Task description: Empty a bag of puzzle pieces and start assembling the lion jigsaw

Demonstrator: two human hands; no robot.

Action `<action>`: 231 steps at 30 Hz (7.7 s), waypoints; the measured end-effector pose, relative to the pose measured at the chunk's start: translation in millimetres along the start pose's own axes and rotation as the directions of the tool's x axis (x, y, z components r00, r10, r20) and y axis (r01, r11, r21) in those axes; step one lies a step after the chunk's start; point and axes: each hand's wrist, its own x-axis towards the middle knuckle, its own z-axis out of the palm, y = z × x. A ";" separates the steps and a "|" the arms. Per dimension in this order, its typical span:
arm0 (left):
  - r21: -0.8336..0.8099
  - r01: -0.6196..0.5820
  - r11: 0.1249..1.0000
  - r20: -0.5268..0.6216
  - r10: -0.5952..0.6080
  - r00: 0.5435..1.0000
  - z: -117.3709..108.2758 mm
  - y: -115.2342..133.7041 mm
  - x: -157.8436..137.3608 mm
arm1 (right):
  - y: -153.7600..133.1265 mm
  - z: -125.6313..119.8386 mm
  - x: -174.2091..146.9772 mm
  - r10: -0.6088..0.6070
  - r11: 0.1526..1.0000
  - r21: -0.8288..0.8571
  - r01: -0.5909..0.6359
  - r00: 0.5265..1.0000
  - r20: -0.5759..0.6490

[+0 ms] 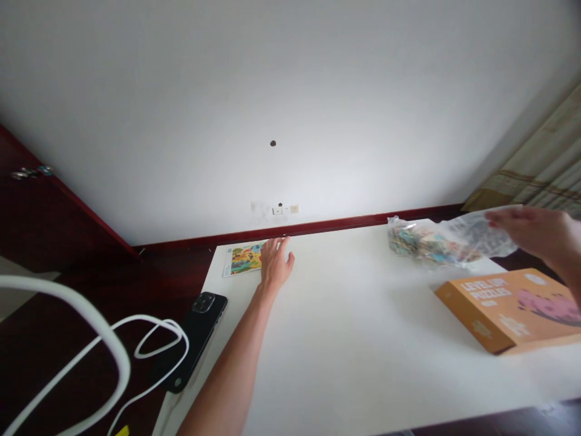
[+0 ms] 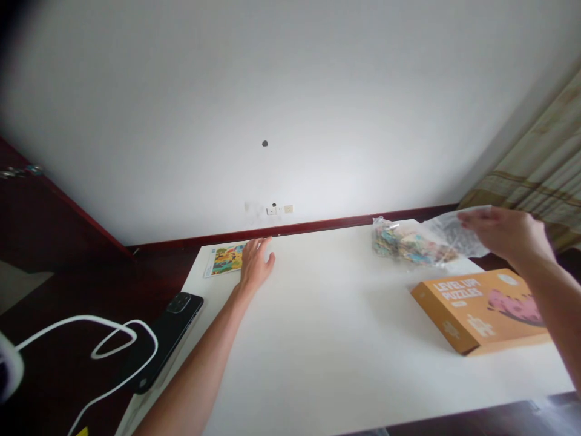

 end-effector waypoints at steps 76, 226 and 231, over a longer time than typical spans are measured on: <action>-0.319 0.103 0.942 -0.193 -0.171 0.966 -2.4 18.6 15.0 | -170.8 132.3 -145.8 -0.488 0.852 0.456 0.257 0.705 0.515; -0.051 -0.322 0.945 0.613 0.284 0.737 5.2 94.3 -32.8 | -198.5 118.3 -183.4 -0.612 0.599 0.789 -0.141 0.554 0.564; -0.023 -0.230 0.973 0.570 0.202 0.797 3.0 92.2 -32.7 | -198.2 120.4 -184.9 -0.574 0.604 0.777 -0.177 0.580 0.578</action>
